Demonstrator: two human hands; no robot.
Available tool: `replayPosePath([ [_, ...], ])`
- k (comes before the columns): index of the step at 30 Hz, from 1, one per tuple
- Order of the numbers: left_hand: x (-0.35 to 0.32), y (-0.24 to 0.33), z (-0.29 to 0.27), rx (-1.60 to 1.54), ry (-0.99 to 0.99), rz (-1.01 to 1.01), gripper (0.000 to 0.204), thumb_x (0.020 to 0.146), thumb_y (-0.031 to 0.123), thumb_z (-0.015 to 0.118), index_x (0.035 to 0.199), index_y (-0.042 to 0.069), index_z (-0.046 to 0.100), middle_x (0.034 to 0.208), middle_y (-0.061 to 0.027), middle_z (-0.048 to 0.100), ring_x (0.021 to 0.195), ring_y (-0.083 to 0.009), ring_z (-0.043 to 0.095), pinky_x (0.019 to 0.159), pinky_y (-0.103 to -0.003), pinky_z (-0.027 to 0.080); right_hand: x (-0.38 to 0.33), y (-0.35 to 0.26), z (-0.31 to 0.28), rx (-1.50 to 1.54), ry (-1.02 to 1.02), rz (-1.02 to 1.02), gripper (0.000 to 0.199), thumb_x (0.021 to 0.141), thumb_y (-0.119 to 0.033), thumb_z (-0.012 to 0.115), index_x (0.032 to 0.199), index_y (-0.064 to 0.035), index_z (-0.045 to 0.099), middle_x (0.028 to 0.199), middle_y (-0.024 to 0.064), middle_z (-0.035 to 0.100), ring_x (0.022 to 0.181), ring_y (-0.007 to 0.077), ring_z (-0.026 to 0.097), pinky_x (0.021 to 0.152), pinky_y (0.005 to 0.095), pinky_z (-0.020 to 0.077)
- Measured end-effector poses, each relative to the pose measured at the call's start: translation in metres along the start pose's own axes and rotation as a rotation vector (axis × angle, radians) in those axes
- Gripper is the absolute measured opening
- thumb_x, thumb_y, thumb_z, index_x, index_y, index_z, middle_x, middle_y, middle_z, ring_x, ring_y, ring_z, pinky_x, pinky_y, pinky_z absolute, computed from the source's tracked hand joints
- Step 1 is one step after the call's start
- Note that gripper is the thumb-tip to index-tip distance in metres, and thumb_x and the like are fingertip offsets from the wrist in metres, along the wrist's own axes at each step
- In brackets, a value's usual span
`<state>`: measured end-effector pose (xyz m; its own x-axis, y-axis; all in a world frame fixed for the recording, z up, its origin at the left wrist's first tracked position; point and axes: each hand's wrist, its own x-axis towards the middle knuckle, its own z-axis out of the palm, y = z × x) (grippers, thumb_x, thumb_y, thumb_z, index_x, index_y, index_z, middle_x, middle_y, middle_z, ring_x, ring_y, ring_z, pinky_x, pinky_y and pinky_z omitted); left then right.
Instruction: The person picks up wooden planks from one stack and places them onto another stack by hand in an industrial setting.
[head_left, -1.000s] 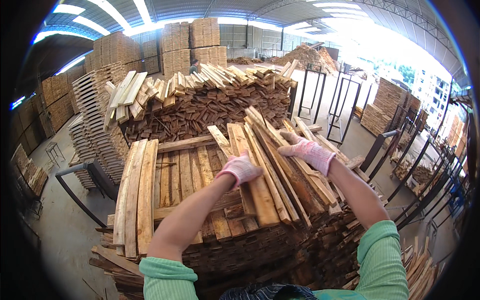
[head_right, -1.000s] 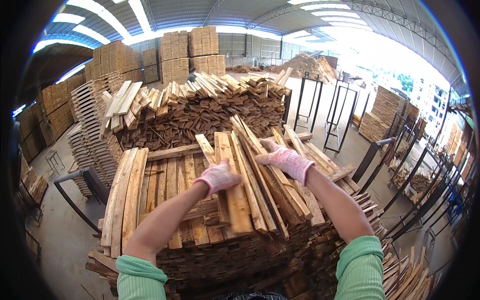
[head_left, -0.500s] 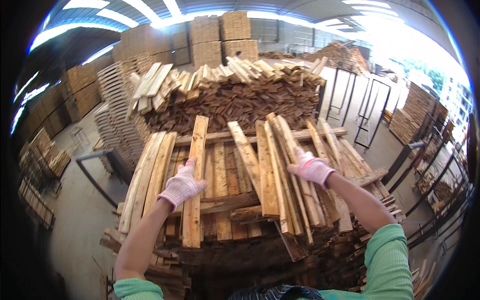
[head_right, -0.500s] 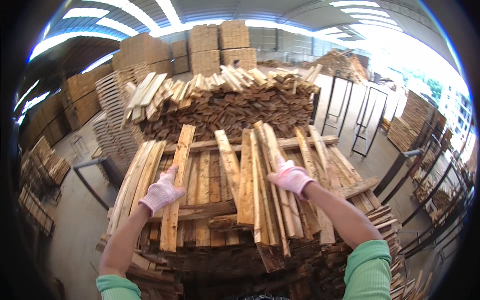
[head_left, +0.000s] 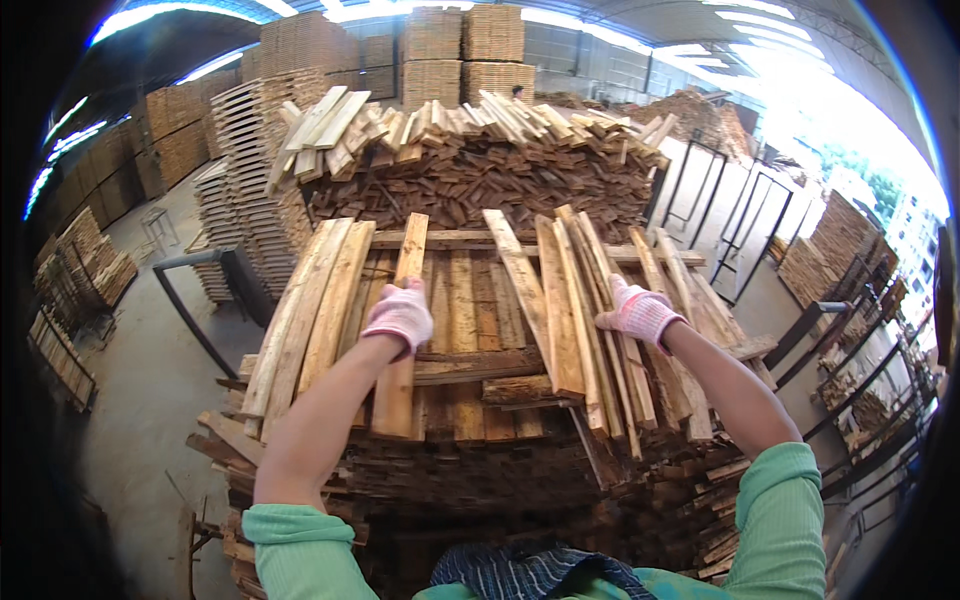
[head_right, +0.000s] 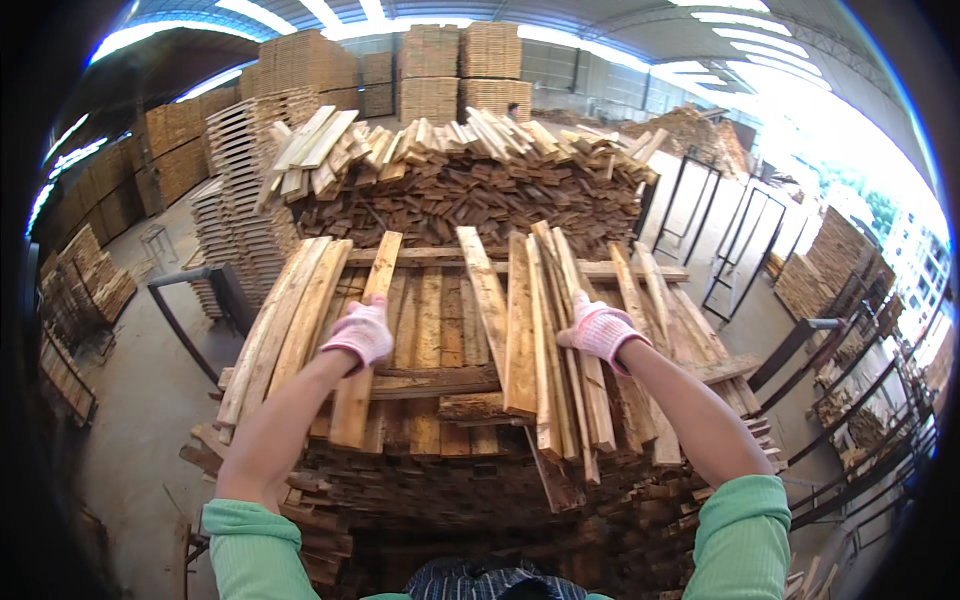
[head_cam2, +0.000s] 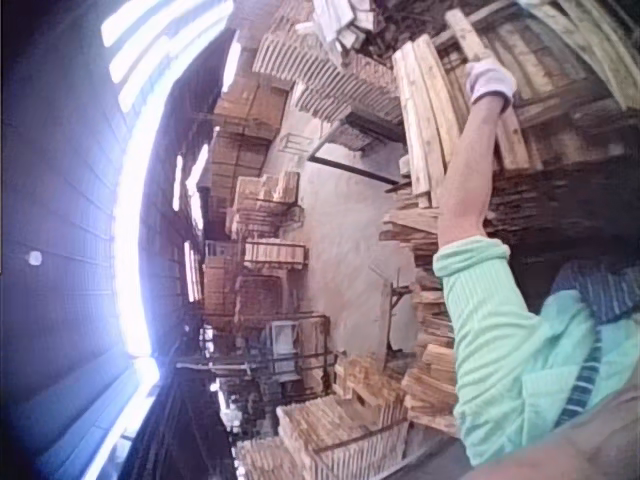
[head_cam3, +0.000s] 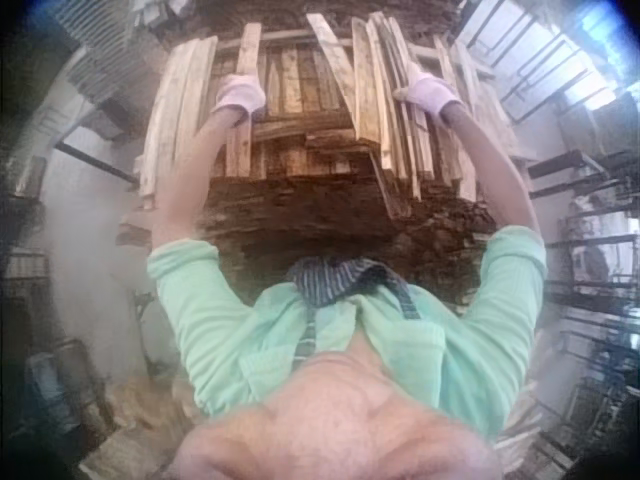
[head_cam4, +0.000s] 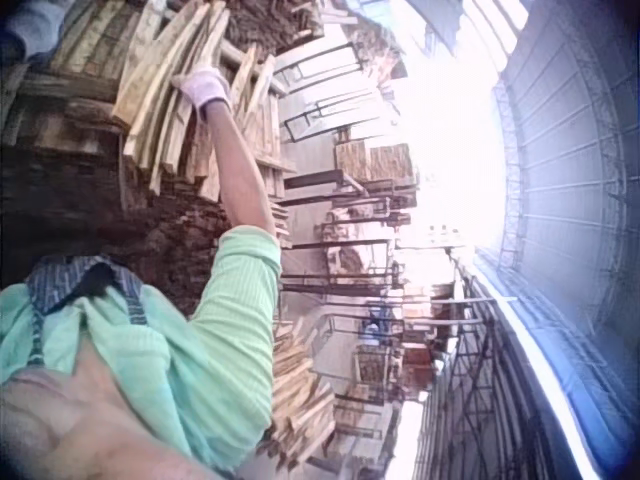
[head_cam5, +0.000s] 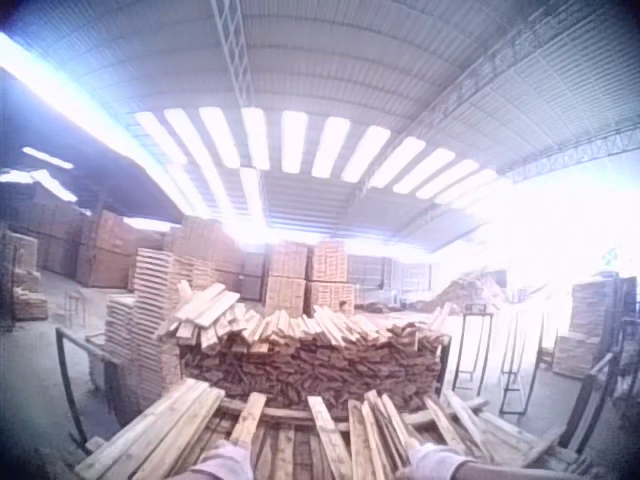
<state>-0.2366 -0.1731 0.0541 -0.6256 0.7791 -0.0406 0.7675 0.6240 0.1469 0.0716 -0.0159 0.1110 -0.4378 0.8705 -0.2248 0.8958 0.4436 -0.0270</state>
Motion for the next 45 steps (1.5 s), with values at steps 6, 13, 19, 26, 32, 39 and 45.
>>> replayPosePath([
  [6, -0.022, -0.024, -0.017, 0.175, 0.054, 0.071, 0.066, 0.094, 0.029, 0.053, 0.155, 0.009, 0.035, 0.163, -0.0259, 0.024, 0.151, -0.0504, 0.018, 0.119, -0.066, 0.014, -0.006, 0.016, -0.003, 0.165, 0.042, -0.037, 0.100, 0.084, -0.045, 0.072, 0.157, 0.0023, 0.022, 0.144, 0.0275, 0.052, 0.131, 0.0364, 0.056, 0.109, 0.0426, 0.0447],
  [13, -0.017, -0.049, -0.022, 0.088, 0.072, -0.028, 0.058, 0.093, 0.028, 0.053, 0.149, 0.013, 0.045, 0.154, -0.0236, 0.037, 0.143, -0.0497, 0.032, 0.112, -0.073, 0.020, -0.019, 0.051, -0.004, 0.467, 0.240, -0.028, 0.086, 0.082, -0.038, 0.078, 0.148, 0.0043, 0.041, 0.128, 0.0236, 0.064, 0.119, 0.0314, 0.062, 0.102, 0.0374, 0.0483],
  [19, -0.015, -0.060, -0.033, 0.128, -0.035, -0.077, 0.060, 0.093, 0.026, 0.057, 0.150, 0.014, 0.043, 0.153, -0.0234, 0.036, 0.141, -0.0516, 0.034, 0.111, -0.073, 0.022, -0.072, -0.060, -0.055, 0.466, 0.293, -0.199, 0.080, 0.086, -0.031, 0.071, 0.151, 0.0001, 0.036, 0.131, 0.0229, 0.062, 0.112, 0.0312, 0.065, 0.095, 0.0377, 0.0519],
  [26, -0.022, -0.081, -0.031, 0.130, 0.028, -0.049, 0.065, 0.090, 0.032, 0.058, 0.151, 0.015, 0.042, 0.158, -0.0224, 0.033, 0.143, -0.0480, 0.033, 0.112, -0.071, 0.022, -0.027, -0.225, -0.012, 0.423, -0.029, -0.286, 0.074, 0.094, -0.033, 0.059, 0.150, 0.0044, 0.029, 0.117, 0.0380, 0.061, 0.117, 0.0332, 0.065, 0.094, 0.0522, 0.0515],
  [32, -0.019, -0.172, -0.074, -0.207, 0.207, -0.110, 0.081, 0.090, 0.050, 0.058, 0.152, 0.004, 0.038, 0.151, -0.0273, 0.040, 0.140, -0.0430, 0.041, 0.114, -0.046, 0.038, 0.008, -0.248, 0.023, 0.213, -0.171, -0.238, 0.069, 0.100, -0.029, 0.049, 0.157, -0.0020, 0.021, 0.116, 0.0283, 0.063, 0.094, 0.0270, 0.068, 0.083, 0.0425, 0.0559],
  [39, -0.003, -0.247, -0.030, -0.342, -0.105, -0.081, 0.072, 0.101, 0.057, 0.024, 0.148, 0.007, 0.047, 0.150, -0.0189, 0.049, 0.138, -0.0364, 0.048, 0.115, -0.040, 0.036, 0.121, -0.143, 0.049, 0.690, -0.320, -0.164, 0.062, 0.095, -0.033, 0.059, 0.145, -0.0039, 0.034, 0.118, 0.0173, 0.062, 0.092, 0.0256, 0.061, 0.089, 0.0396, 0.0524],
  [45, 0.000, -0.263, -0.040, -0.419, -0.207, -0.157, 0.068, 0.103, 0.052, 0.032, 0.152, 0.006, 0.038, 0.154, -0.0197, 0.045, 0.139, -0.0352, 0.046, 0.113, -0.040, 0.038, 0.050, -0.261, 0.063, 0.666, -0.086, -0.077, 0.071, 0.098, -0.035, 0.042, 0.156, 0.0020, 0.021, 0.123, 0.0192, 0.060, 0.054, 0.0118, 0.040, 0.043, 0.0308, 0.0374],
])
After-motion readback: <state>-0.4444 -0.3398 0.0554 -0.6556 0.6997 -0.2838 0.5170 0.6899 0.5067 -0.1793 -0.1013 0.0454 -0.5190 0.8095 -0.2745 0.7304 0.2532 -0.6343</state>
